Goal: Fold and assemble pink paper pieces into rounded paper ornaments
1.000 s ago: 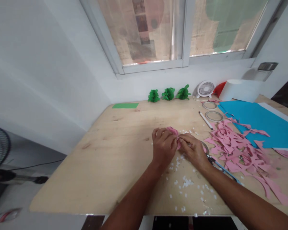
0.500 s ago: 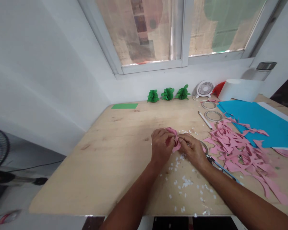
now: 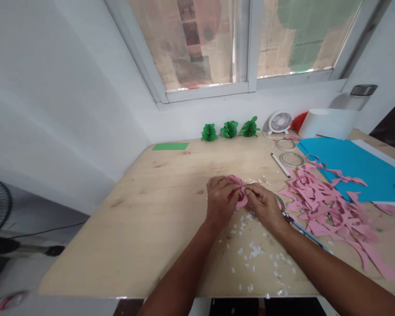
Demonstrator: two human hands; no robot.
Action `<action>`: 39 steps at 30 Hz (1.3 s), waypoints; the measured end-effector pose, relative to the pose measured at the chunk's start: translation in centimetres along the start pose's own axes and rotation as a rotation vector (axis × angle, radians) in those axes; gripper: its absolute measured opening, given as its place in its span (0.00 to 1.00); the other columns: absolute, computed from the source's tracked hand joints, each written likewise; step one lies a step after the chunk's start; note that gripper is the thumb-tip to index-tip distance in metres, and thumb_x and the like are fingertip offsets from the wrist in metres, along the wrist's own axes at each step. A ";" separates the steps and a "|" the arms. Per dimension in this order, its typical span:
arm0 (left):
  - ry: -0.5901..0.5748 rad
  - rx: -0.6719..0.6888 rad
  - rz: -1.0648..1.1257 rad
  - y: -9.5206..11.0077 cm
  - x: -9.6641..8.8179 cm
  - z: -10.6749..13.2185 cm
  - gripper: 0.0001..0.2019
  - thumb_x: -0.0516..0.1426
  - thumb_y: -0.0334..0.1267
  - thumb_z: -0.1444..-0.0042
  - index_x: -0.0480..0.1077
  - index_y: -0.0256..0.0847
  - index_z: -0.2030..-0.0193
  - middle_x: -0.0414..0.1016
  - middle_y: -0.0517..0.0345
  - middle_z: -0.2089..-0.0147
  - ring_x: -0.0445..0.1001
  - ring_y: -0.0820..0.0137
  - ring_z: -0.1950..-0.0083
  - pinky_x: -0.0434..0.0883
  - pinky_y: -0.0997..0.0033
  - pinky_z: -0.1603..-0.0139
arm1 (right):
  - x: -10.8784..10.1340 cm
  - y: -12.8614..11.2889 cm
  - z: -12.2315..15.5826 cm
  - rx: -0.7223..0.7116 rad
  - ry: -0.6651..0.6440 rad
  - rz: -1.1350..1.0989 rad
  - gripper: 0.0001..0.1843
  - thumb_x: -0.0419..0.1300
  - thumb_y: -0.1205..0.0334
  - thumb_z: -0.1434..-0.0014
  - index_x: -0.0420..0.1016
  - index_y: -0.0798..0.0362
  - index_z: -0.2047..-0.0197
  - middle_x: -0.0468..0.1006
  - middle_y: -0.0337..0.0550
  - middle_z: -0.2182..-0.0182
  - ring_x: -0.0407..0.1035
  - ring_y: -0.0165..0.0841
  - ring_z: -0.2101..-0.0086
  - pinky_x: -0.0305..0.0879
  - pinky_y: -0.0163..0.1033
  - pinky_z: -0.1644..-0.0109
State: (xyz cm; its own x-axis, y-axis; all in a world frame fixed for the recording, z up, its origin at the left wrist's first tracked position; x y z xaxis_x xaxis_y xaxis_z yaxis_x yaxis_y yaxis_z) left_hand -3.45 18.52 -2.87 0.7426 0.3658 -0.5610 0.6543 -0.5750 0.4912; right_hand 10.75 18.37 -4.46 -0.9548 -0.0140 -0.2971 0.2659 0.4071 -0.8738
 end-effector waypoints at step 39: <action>-0.015 -0.009 -0.055 -0.1 0.1 0.0 0.06 0.55 0.31 0.46 0.73 0.43 0.69 0.78 0.59 0.65 0.69 0.64 0.53 0.58 0.57 0.44 | 0.1 0.4 0.1 0.011 0.011 0.023 0.13 0.52 0.59 0.40 0.75 0.52 0.68 0.76 0.44 0.68 0.69 0.35 0.64 0.64 0.38 0.58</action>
State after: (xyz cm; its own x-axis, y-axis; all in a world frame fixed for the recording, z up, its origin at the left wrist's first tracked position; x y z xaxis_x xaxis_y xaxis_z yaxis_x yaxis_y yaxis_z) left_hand -3.46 18.59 -2.95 0.7034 0.3855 -0.5972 0.6953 -0.5475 0.4656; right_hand 10.79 18.46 -4.86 -0.9498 0.0051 -0.3129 0.2890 0.3974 -0.8709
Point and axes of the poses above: each hand's wrist, its own z-axis away from the middle knuckle, its own x-axis out of the palm, y = z × x, the point moved 1 cm from there along -z, towards the middle knuckle
